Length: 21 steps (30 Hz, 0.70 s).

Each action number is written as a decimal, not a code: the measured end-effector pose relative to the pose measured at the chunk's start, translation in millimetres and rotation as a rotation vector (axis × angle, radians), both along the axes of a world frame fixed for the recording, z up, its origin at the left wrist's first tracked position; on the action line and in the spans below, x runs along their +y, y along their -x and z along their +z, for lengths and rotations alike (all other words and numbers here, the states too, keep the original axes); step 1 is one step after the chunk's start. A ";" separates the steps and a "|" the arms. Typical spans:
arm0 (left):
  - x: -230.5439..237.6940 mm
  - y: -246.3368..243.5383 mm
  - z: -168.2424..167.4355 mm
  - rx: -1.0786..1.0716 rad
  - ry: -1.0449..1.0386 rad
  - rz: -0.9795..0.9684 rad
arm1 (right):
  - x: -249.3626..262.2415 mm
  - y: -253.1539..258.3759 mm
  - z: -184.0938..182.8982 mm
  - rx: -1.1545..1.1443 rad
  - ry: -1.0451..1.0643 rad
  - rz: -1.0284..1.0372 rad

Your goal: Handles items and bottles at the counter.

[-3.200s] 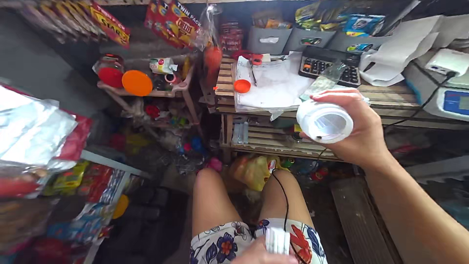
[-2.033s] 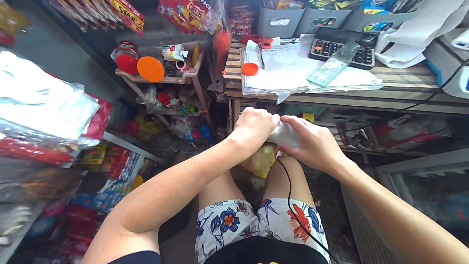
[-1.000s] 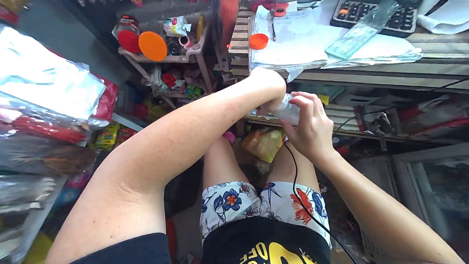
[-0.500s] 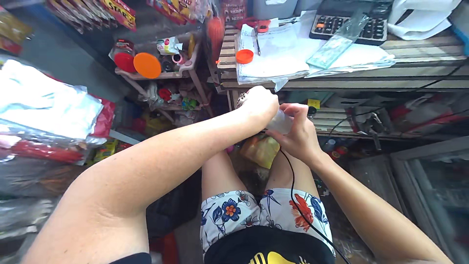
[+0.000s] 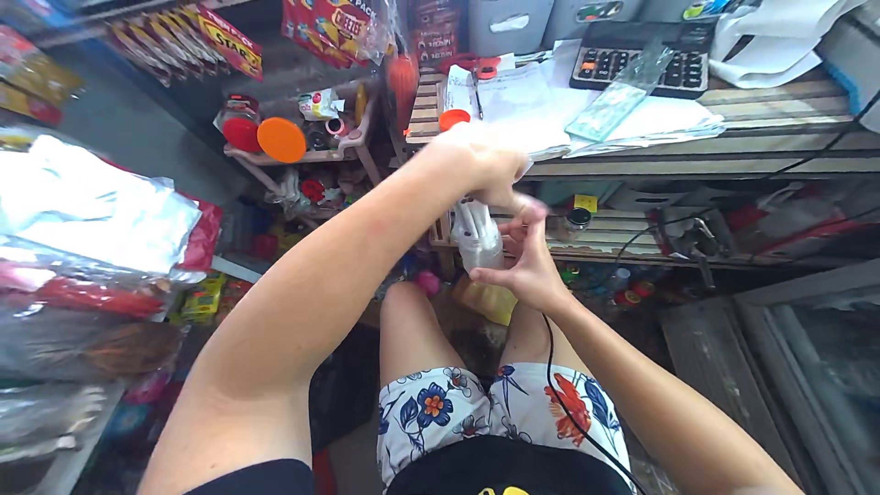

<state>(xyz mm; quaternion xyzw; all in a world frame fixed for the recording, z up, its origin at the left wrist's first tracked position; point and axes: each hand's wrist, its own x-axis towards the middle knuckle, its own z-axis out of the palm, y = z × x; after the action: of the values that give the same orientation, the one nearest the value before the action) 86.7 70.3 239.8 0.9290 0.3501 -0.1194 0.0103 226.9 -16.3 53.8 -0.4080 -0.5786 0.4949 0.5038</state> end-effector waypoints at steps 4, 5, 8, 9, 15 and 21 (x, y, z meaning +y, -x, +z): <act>-19.2 17.5 -5.2 -0.957 0.171 0.151 | 0.6 -9.5 6.3 0.098 -0.011 -0.022; -23.0 19.6 -23.6 -1.150 0.211 0.159 | 0.8 -10.3 8.9 0.112 -0.015 -0.026; -40.1 13.0 -68.7 -1.560 0.400 0.255 | 1.9 -7.5 17.5 0.116 -0.017 -0.005; -43.5 8.7 -77.0 -1.674 0.439 0.289 | 1.9 -6.0 18.5 0.103 -0.015 0.003; -54.1 -16.2 -101.9 -1.832 0.211 0.526 | -5.3 0.8 17.1 -0.179 -0.203 -0.217; -55.0 0.1 -110.9 -1.733 0.484 0.340 | -2.4 -12.4 15.8 0.045 -0.046 0.016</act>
<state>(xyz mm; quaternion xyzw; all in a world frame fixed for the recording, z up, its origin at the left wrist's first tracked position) 86.6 15.3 129.0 0.6019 0.3171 0.5526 0.4814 239.4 -18.8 69.6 -0.3805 -0.5816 0.4943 0.5222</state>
